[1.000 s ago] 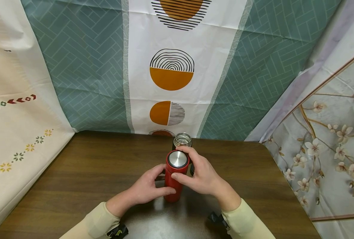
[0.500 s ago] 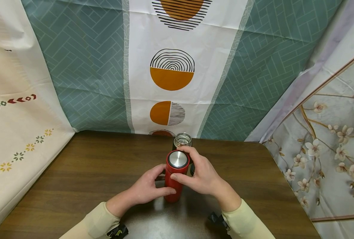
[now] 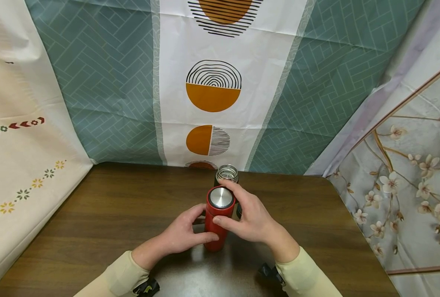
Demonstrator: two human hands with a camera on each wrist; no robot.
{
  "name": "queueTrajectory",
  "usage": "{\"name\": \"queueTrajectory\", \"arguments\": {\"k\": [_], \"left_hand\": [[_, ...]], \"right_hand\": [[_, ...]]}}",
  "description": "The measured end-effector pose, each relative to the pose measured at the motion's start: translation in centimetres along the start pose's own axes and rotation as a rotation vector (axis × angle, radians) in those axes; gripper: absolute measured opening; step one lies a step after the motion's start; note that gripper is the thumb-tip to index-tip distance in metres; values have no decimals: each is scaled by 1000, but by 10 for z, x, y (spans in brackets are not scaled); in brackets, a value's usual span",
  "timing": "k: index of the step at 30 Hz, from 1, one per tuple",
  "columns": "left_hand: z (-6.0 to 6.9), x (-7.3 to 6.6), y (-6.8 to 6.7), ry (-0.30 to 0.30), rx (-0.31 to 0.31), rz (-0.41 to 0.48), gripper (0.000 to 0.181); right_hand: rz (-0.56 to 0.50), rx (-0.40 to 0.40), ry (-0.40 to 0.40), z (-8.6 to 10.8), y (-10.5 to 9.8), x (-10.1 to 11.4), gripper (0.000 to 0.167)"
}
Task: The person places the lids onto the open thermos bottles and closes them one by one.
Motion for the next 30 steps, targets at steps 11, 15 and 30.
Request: {"name": "queueTrajectory", "arguments": {"k": [11, 15, 30], "left_hand": [[0, 0, 0, 0, -2, 21, 67], [0, -1, 0, 3, -2, 20, 67], [0, 0, 1, 11, -5, -4, 66]], "right_hand": [[9, 5, -56, -1, 0, -1, 75], [10, 2, -36, -1, 1, -1, 74], [-10, -6, 17, 0, 1, 0, 77]]}}
Point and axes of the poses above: each hand's wrist, its own z-axis away from the middle knuckle, its own y-axis out of the palm, x = y × z, the point moved 1 cm from there along -z, towards the middle knuckle, and after that the axes turned 15 degrees about y, right-handed, at the moved point
